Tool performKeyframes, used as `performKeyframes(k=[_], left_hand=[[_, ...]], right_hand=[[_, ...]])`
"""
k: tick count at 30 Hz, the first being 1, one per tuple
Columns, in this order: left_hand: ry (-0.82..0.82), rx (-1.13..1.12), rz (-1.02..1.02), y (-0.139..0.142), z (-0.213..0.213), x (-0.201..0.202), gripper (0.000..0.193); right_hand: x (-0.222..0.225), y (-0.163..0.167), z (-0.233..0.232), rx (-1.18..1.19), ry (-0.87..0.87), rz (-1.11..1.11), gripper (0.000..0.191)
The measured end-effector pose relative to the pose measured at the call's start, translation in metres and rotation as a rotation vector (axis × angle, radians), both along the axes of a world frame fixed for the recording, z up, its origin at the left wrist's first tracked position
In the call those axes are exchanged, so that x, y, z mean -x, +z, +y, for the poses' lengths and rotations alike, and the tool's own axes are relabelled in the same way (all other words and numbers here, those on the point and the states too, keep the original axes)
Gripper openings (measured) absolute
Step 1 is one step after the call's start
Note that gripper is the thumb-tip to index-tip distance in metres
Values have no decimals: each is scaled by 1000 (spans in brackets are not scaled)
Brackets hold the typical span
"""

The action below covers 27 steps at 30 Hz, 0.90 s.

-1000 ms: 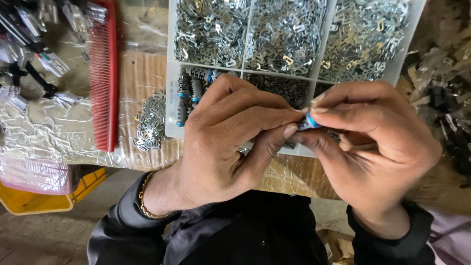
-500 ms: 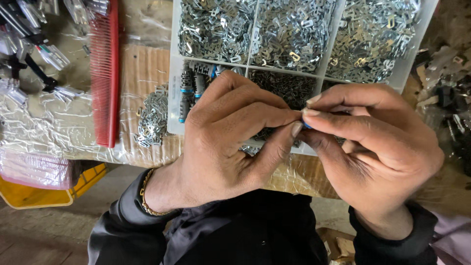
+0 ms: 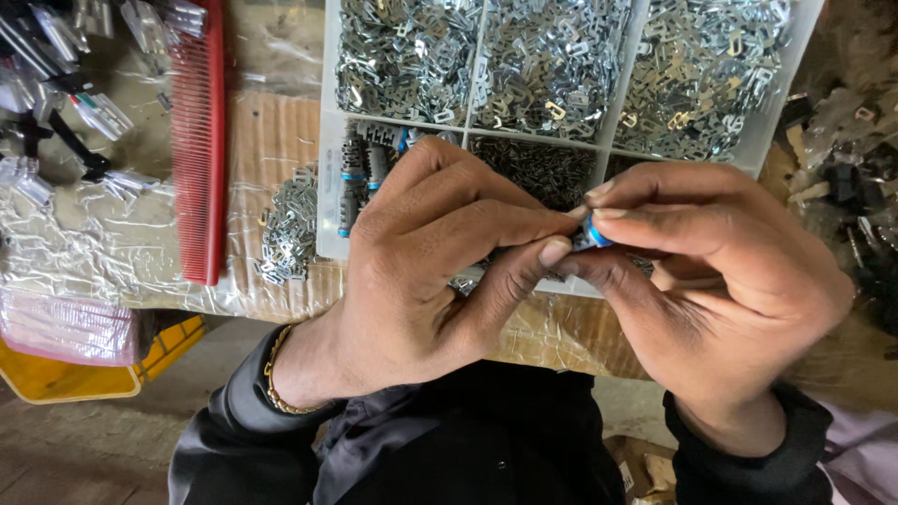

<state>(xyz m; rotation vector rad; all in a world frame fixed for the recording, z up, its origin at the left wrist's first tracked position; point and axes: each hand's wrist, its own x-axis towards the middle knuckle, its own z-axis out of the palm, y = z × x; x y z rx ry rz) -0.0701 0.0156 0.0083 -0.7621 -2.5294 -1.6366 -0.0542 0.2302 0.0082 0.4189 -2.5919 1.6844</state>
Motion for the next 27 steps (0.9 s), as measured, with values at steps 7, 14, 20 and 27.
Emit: performKeyframes(k=[7, 14, 20, 27], left_hand=[[10, 5, -3, -2, 2, -1, 15], [-4, -50, -62, -2, 0, 9, 16], [164, 512, 314, -9, 10, 7, 18], [63, 55, 77, -9, 2, -2, 14]], right_hand=[[2, -2, 0, -63, 47, 112, 20], [10, -6, 0, 81, 52, 79, 16], [1, -8, 3, 208, -66, -56, 33], [1, -4, 11, -48, 2, -24, 30]])
